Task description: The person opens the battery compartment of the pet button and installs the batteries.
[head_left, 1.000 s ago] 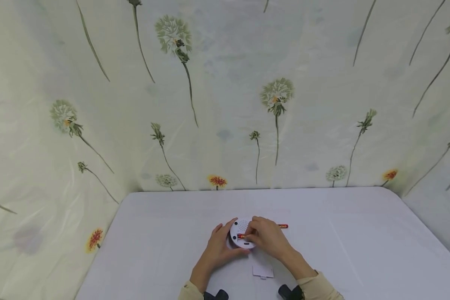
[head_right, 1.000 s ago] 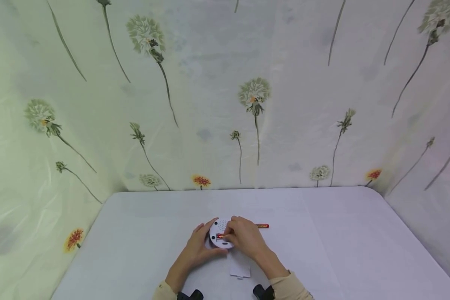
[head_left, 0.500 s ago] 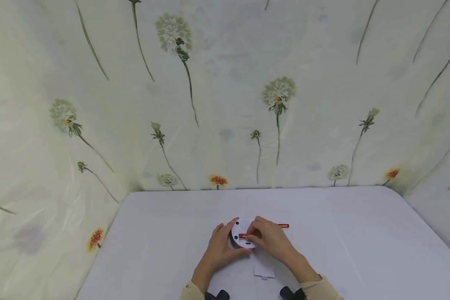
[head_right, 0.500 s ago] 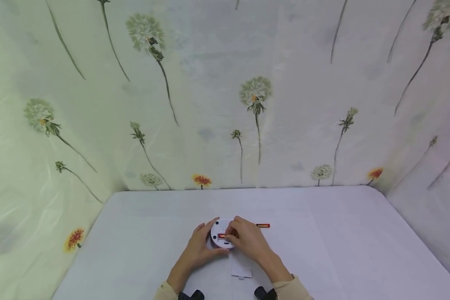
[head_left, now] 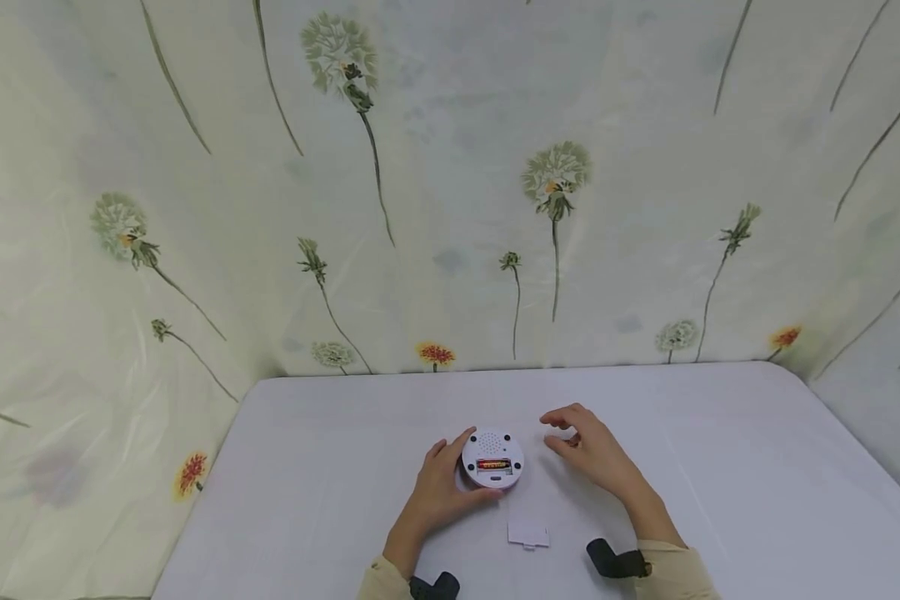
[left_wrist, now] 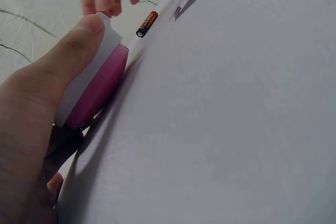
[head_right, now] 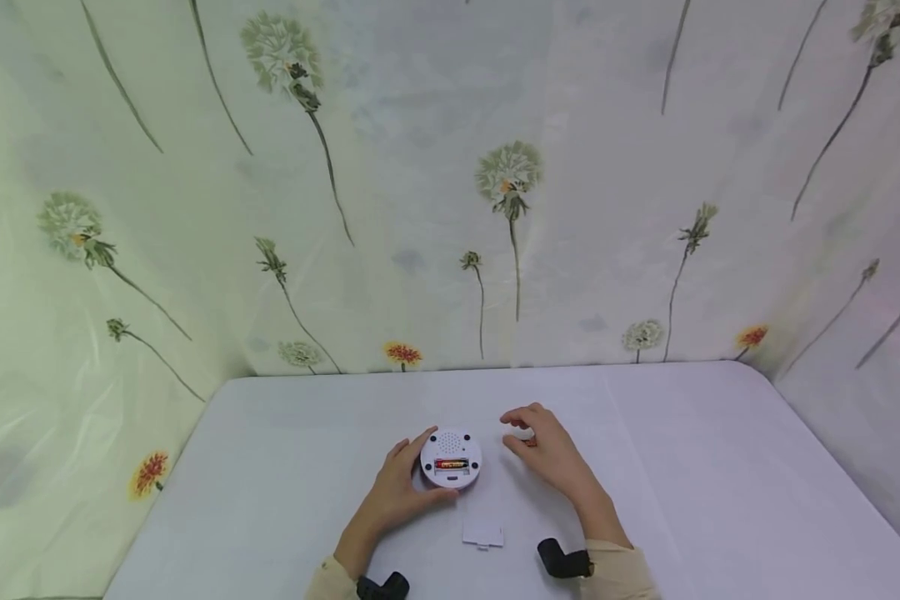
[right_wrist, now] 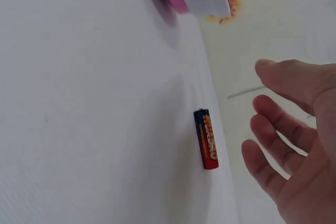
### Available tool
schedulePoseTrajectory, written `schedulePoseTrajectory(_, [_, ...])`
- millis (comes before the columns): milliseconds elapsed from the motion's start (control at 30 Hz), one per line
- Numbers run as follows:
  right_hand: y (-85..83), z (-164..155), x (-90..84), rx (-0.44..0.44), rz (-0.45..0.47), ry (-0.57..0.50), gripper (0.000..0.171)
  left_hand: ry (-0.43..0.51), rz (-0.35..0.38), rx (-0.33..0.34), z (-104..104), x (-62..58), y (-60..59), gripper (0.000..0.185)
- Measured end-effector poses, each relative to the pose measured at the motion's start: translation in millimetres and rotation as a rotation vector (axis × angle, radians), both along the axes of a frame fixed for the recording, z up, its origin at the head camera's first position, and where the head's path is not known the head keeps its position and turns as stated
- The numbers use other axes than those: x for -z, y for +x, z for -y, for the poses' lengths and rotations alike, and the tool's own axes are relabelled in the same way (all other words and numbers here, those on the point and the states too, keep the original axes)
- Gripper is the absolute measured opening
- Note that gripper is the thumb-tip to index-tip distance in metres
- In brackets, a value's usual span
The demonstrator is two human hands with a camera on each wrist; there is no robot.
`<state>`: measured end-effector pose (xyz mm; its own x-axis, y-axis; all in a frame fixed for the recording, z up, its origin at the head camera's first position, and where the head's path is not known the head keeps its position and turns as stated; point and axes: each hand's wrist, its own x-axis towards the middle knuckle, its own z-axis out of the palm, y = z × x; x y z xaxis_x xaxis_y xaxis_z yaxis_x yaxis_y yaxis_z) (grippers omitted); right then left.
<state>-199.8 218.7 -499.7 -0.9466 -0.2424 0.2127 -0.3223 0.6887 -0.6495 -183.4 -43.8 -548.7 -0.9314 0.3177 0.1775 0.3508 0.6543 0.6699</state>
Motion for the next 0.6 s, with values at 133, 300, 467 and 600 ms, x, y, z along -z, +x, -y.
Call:
schedulePoseTrajectory(133, [-2.9, -13, 7.7, 0.026, 0.056, 0.024, 0.035, -0.003, 0.015, -0.001, 0, -1.9, 0.2, 0.100])
schedulePoseTrajectory(300, [-1.2, -19, 17.8, 0.045, 0.029, 0.091, 0.036, -0.005, 0.034, -0.002, 0, -3.1, 0.4, 0.100])
schedulePoseTrajectory(467, [-0.7, -19, 22.8, 0.048, -0.007, 0.129, 0.032, -0.002, 0.023, -0.006, 1, -3.4, -0.6, 0.101])
schedulePoseTrajectory(600, [-2.8, -17, 25.7, 0.045, -0.049, 0.163, 0.029, -0.012, 0.041, -0.011, 2, -2.4, -1.7, 0.101])
